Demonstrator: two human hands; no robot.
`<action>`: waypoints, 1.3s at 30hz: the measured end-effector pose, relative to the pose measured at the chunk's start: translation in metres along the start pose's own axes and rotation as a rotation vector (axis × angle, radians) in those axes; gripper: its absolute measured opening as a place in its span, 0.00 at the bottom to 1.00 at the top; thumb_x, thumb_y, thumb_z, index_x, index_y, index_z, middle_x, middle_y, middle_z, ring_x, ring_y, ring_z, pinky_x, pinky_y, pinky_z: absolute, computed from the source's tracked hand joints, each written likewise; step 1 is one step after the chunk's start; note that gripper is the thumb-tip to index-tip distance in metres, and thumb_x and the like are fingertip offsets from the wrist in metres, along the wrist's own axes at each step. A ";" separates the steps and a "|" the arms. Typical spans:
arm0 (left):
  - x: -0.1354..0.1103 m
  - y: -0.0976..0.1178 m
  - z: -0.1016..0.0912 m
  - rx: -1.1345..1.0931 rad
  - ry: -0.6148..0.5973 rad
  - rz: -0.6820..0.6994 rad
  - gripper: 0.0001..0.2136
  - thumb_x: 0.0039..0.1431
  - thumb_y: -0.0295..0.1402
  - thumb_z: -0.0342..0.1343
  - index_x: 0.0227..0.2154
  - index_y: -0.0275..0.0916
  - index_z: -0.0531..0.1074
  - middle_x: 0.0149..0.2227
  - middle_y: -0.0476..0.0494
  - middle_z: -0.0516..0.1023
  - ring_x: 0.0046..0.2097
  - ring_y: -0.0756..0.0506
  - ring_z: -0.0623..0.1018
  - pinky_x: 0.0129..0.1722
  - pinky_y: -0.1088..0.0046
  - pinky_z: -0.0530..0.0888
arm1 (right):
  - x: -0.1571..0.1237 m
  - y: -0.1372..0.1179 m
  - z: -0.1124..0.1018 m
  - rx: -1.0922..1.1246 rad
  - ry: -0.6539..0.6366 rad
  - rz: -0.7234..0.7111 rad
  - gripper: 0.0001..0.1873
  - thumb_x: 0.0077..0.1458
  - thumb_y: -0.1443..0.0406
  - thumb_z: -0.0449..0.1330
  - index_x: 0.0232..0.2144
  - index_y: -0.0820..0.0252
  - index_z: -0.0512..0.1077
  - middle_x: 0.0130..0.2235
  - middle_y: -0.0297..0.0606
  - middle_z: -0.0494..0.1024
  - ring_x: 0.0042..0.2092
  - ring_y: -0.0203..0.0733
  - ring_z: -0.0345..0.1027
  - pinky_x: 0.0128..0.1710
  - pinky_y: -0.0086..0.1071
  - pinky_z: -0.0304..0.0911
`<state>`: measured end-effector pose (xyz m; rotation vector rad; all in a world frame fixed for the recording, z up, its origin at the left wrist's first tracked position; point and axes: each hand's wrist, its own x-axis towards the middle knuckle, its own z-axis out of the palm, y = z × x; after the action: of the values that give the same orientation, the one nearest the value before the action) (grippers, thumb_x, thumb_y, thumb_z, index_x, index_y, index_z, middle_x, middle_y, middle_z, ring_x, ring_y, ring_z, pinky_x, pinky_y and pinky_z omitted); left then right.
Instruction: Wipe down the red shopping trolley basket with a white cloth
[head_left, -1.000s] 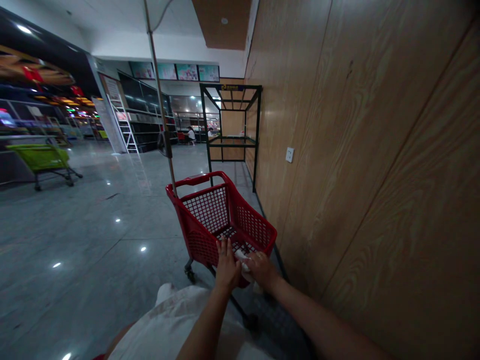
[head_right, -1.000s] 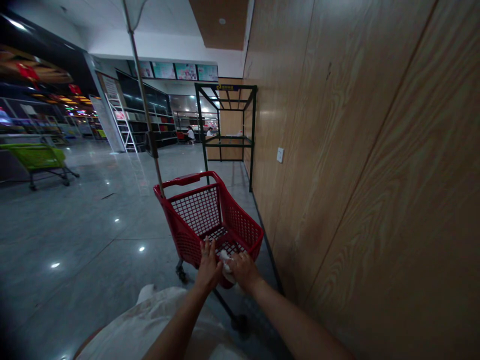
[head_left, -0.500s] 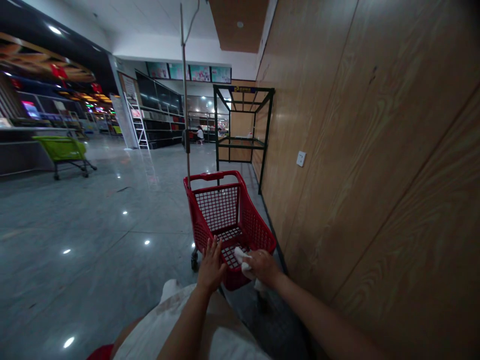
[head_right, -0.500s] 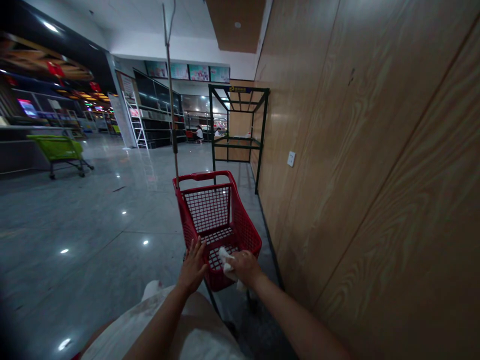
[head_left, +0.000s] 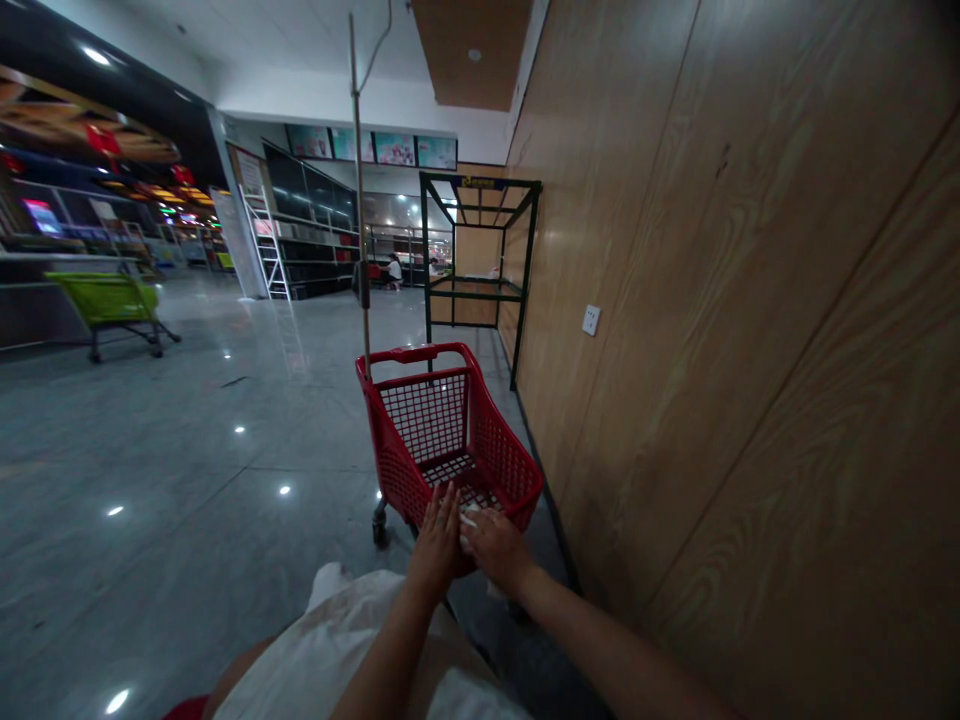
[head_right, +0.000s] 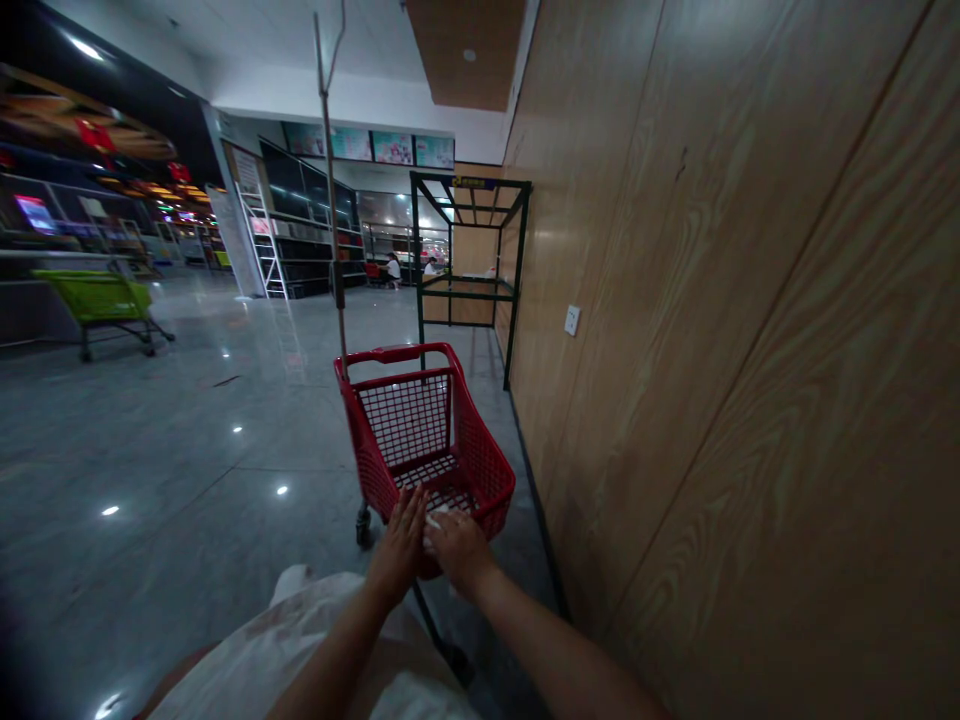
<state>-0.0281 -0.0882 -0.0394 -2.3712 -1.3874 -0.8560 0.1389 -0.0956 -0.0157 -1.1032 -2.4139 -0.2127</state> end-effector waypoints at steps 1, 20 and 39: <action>-0.001 -0.002 -0.002 -0.005 -0.015 -0.006 0.31 0.58 0.25 0.44 0.65 0.35 0.44 0.66 0.32 0.53 0.68 0.38 0.42 0.61 0.50 0.61 | 0.002 -0.003 0.002 0.002 0.010 -0.014 0.15 0.58 0.65 0.58 0.48 0.57 0.71 0.51 0.43 0.74 0.52 0.45 0.66 0.55 0.41 0.59; 0.000 -0.002 -0.006 -0.114 -0.023 -0.109 0.30 0.56 0.27 0.49 0.62 0.32 0.51 0.65 0.28 0.53 0.67 0.36 0.40 0.61 0.47 0.59 | 0.007 -0.009 -0.007 -0.001 -0.003 -0.009 0.15 0.62 0.65 0.54 0.50 0.58 0.71 0.51 0.44 0.74 0.51 0.44 0.68 0.53 0.40 0.63; 0.004 0.005 -0.026 -0.149 -0.130 -0.177 0.30 0.54 0.24 0.49 0.62 0.31 0.53 0.64 0.32 0.57 0.68 0.36 0.44 0.63 0.48 0.56 | -0.001 0.011 -0.025 0.047 -0.093 0.095 0.17 0.61 0.67 0.52 0.52 0.61 0.69 0.54 0.47 0.71 0.56 0.43 0.63 0.59 0.42 0.55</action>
<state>-0.0318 -0.1012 -0.0159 -2.4810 -1.6598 -0.8927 0.1560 -0.0973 0.0053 -1.2279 -2.4271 -0.0737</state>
